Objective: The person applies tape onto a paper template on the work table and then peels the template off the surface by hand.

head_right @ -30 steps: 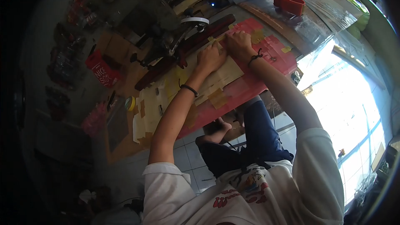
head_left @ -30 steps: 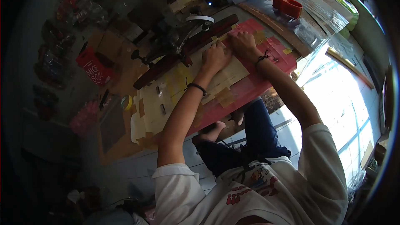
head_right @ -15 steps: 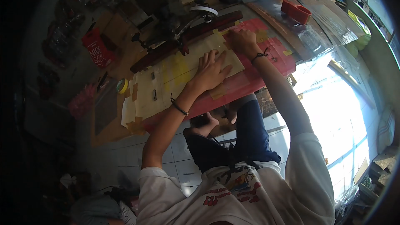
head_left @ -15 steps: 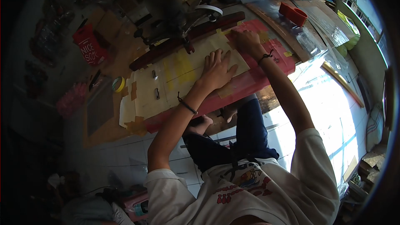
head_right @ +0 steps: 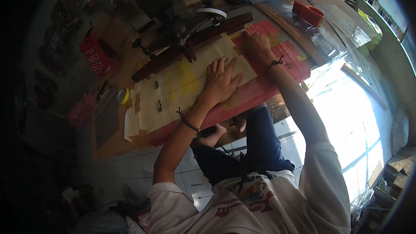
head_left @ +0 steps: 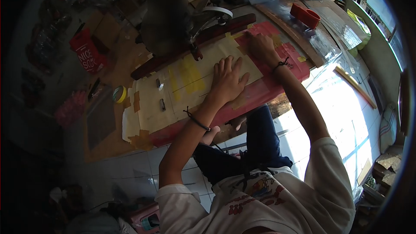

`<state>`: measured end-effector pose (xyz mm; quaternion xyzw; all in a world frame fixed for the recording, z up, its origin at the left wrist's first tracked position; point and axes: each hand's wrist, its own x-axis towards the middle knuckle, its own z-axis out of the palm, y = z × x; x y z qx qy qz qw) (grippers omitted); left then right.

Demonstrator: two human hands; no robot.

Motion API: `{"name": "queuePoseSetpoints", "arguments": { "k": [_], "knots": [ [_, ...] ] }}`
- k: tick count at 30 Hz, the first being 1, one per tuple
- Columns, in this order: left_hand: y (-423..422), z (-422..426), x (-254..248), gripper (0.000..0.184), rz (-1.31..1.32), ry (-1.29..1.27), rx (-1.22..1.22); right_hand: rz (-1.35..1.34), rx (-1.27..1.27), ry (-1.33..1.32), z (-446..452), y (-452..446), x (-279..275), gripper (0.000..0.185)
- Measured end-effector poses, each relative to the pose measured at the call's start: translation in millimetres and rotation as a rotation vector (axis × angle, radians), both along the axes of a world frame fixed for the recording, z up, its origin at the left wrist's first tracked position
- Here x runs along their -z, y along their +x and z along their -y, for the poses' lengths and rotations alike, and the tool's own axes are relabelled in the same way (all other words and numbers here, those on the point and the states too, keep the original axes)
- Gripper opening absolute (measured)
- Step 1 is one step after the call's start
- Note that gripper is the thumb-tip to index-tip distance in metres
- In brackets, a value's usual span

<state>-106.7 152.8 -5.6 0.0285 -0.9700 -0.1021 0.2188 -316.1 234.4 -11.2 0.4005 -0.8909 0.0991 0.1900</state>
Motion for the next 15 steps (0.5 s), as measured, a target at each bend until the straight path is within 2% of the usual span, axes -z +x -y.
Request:
{"name": "queuePoseSetpoints", "arguments": {
  "k": [3,6,9,12,15],
  "knots": [
    [1.3,1.0,-1.0,0.060,-0.008,-0.002,0.025,-0.014,0.053,0.099,7.7,-6.7,4.7,0.039],
    [-0.1,0.3,3.5,0.059,-0.031,-0.014,0.012,-0.024,-0.088,0.001,-3.8,0.2,2.0,0.045],
    [0.1,-1.6,4.9,0.059,-0.080,-0.028,0.014,0.018,-0.127,0.054,-2.6,1.6,-5.8,0.047],
    [1.0,0.4,3.3,0.059,-0.038,-0.023,0.026,0.047,-0.002,0.166,10.3,8.8,-9.0,0.048],
    [-0.4,-0.6,3.7,0.060,-0.043,-0.001,0.014,-0.017,-0.016,0.135,14.4,12.8,-8.1,0.043]
  ]
}}
